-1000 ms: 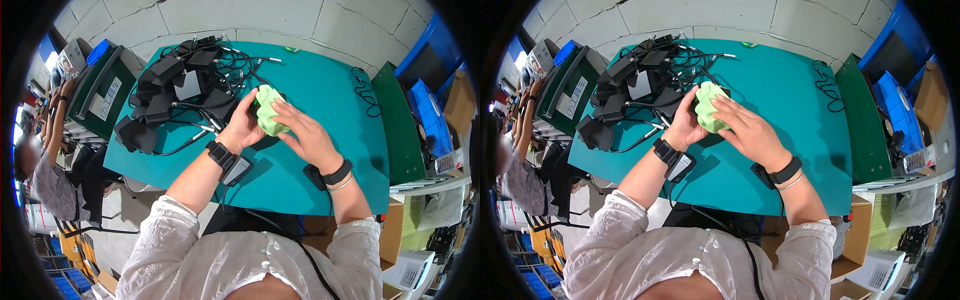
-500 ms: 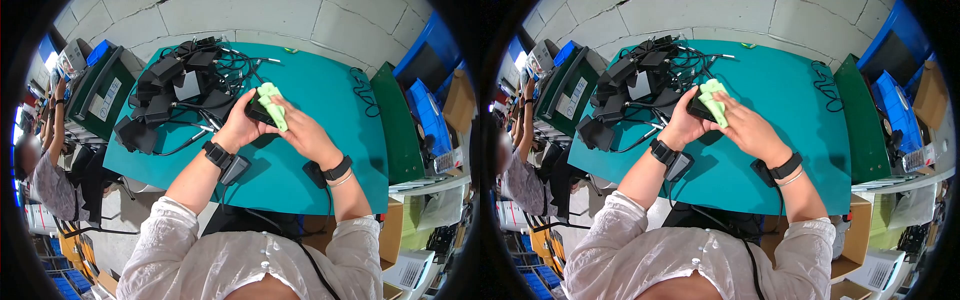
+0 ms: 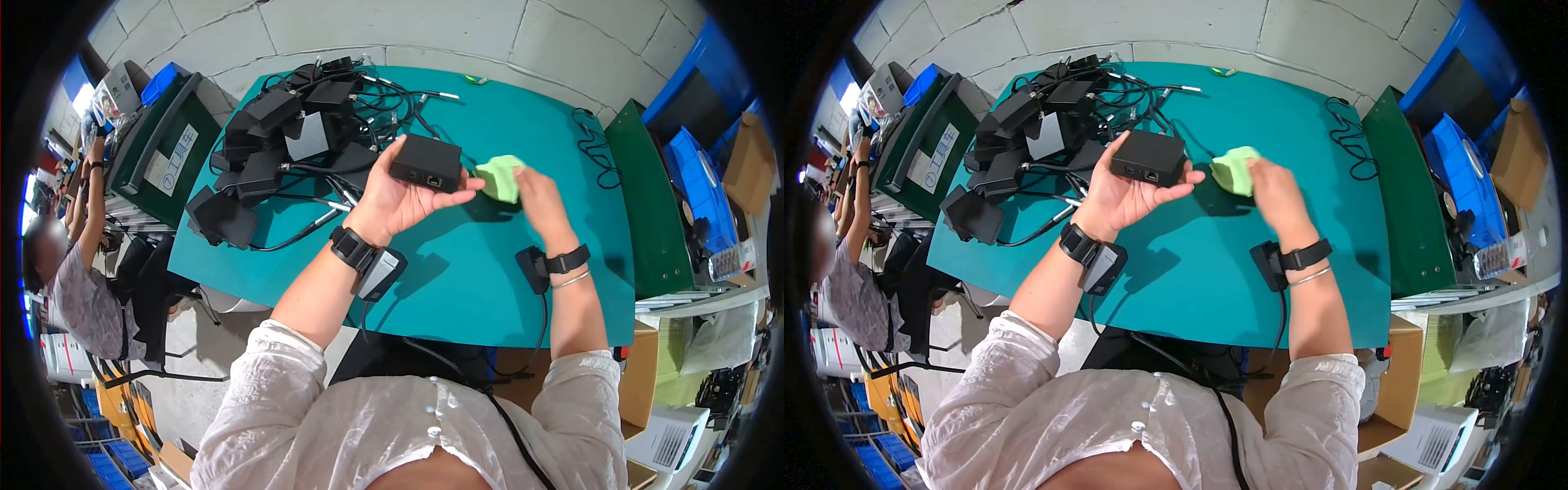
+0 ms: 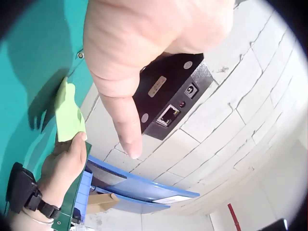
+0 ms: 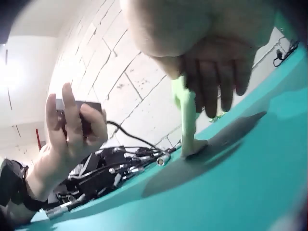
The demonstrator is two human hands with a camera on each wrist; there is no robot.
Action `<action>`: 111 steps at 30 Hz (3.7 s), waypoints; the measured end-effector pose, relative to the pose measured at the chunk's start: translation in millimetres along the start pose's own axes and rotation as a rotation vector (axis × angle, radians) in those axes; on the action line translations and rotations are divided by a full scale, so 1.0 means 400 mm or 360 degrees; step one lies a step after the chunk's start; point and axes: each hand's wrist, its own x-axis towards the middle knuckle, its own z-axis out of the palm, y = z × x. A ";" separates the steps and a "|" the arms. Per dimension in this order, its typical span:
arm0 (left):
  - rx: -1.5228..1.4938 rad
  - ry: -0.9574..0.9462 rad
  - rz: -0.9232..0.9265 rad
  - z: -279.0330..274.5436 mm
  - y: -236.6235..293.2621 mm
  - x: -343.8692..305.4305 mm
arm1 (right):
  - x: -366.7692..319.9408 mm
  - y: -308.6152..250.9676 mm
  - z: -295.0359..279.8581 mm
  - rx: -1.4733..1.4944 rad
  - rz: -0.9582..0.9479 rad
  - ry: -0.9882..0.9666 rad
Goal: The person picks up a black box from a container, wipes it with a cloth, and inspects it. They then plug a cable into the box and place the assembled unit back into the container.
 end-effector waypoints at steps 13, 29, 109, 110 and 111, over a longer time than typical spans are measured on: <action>-0.0130 -0.0384 -0.0492 -0.008 -0.056 0.000 | -0.029 -0.121 0.001 0.1873 0.0703 -0.0543; 0.0420 0.0021 0.0016 -0.029 -0.048 0.020 | -0.010 -0.075 -0.063 0.2455 -0.0428 -0.0007; 0.1748 0.0343 0.0746 -0.041 -0.055 0.038 | 0.012 0.010 0.018 0.1450 -0.0202 0.0126; 0.1802 0.0374 0.0710 -0.041 -0.065 0.042 | 0.004 -0.019 0.007 0.1128 -0.0106 0.0038; 0.1843 0.0392 0.0740 -0.035 -0.077 0.044 | -0.002 -0.037 0.016 0.1059 -0.0132 0.0070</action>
